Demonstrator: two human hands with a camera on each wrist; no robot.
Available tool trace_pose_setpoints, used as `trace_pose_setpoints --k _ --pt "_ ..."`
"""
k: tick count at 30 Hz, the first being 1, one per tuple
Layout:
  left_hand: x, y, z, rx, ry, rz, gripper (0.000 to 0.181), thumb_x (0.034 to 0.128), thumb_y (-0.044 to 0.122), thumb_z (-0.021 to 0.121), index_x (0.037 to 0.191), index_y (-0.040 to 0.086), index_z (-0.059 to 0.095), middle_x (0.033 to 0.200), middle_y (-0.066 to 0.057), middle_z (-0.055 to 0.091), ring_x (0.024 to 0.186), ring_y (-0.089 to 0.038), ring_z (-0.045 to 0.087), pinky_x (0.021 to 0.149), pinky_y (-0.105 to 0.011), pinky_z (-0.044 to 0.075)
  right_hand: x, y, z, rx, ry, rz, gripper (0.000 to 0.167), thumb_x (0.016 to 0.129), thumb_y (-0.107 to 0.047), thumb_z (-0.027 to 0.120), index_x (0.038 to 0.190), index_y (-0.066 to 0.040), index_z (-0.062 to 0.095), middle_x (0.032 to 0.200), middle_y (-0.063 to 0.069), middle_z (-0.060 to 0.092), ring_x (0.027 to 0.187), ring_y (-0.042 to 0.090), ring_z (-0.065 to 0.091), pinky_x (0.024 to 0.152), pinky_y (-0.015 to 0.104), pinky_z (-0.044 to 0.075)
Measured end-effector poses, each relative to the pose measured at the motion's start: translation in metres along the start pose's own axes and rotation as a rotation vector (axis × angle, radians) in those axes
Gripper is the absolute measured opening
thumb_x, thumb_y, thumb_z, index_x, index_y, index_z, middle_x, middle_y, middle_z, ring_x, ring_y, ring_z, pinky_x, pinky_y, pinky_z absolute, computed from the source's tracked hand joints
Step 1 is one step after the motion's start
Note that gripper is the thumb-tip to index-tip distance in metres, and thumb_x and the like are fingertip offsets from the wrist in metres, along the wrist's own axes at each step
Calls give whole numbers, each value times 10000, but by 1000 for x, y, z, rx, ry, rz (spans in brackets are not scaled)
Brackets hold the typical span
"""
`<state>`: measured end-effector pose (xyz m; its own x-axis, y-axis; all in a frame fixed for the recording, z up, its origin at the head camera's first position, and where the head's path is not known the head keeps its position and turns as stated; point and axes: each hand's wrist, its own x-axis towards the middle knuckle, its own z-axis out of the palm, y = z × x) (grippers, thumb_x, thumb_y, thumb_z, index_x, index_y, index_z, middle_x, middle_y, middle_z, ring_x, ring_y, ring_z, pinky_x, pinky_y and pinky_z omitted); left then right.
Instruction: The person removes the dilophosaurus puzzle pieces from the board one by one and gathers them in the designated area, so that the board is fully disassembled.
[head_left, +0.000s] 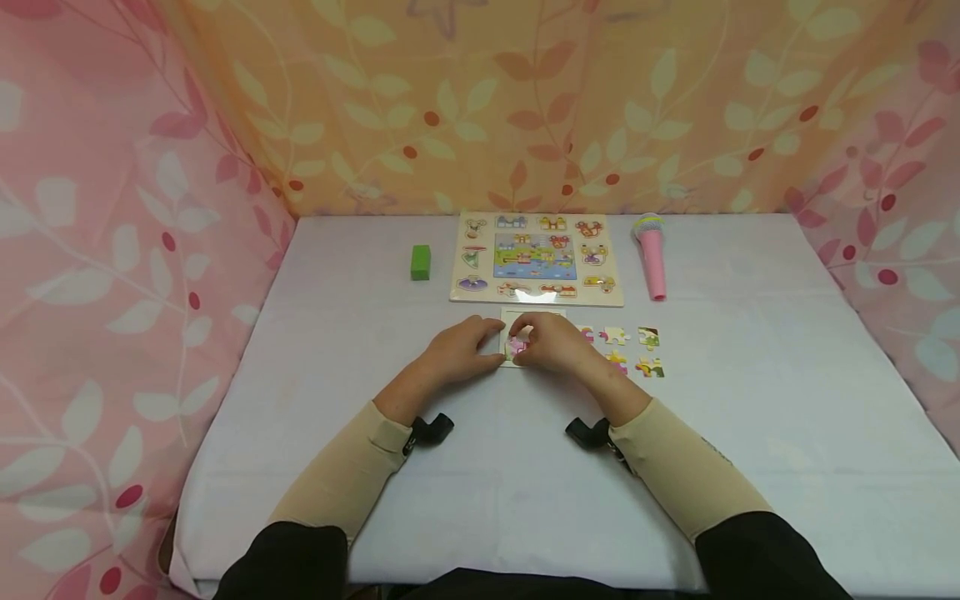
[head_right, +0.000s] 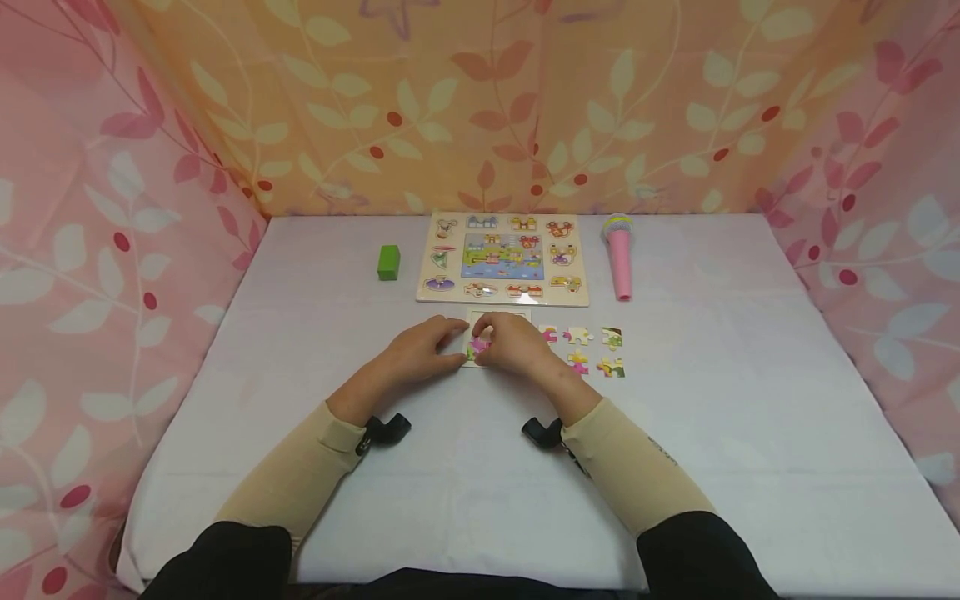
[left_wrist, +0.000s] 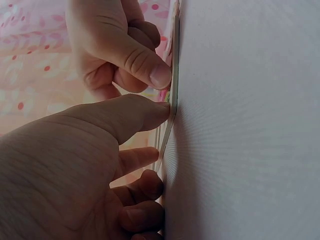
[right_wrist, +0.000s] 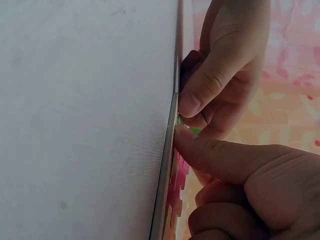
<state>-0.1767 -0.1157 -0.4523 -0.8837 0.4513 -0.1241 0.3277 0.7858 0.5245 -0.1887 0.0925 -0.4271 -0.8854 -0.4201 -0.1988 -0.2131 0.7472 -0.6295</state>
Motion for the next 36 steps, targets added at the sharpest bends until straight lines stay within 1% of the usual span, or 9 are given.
trace_pose_setpoints --k 3,6,9,15,19,23,28,36 --pt "1 -1 1 8 3 11 618 948 377 722 1486 133 538 1106 -30 570 957 -193 516 811 -377 439 0 0 0 21 -2 -17 337 795 -132 860 1081 -149 684 803 46 587 756 196 527 691 361 390" --pt "1 -2 1 12 2 11 620 947 374 723 1487 132 536 1105 -29 570 964 -192 515 818 -379 440 -1 1 0 26 -25 -40 338 820 -122 844 1090 -153 643 715 32 506 669 181 446 644 354 338" --pt "1 -1 1 13 0 7 618 949 372 721 1488 134 534 1128 -28 576 985 -191 515 845 -383 446 -1 2 0 13 -46 -70 344 847 -124 832 1107 -154 609 691 18 484 639 169 421 626 346 327" --pt "0 0 0 13 -6 3 618 952 376 718 1490 135 532 1135 -31 578 981 -192 517 849 -383 451 -4 4 -1 -46 -57 -154 342 881 -130 807 1132 -143 575 715 27 560 656 178 493 640 341 387" --pt "0 0 0 9 -6 -1 620 953 372 718 1493 132 529 1151 -36 584 984 -192 518 857 -386 455 -6 5 -1 -67 -55 -201 343 898 -128 787 1152 -138 557 715 27 548 650 175 485 636 341 384" --pt "0 1 -1 5 -6 -8 623 954 374 718 1496 134 527 1179 -33 589 993 -188 519 867 -384 457 -7 6 -2 -71 -61 -212 343 913 -134 775 1162 -146 540 720 21 540 651 168 481 639 341 382" --pt "0 0 0 9 -6 -8 623 951 378 719 1495 139 530 1094 -27 569 942 -191 514 799 -367 439 -7 7 -2 -69 -73 -212 365 913 -148 784 1173 -150 527 744 22 530 668 173 476 648 344 374" --pt "0 0 -1 6 -5 -2 611 954 369 716 1488 136 533 1056 -24 554 923 -194 514 774 -361 429 -6 7 -2 -33 -61 -246 424 869 -82 814 1209 -90 561 811 28 558 749 179 519 713 349 428"
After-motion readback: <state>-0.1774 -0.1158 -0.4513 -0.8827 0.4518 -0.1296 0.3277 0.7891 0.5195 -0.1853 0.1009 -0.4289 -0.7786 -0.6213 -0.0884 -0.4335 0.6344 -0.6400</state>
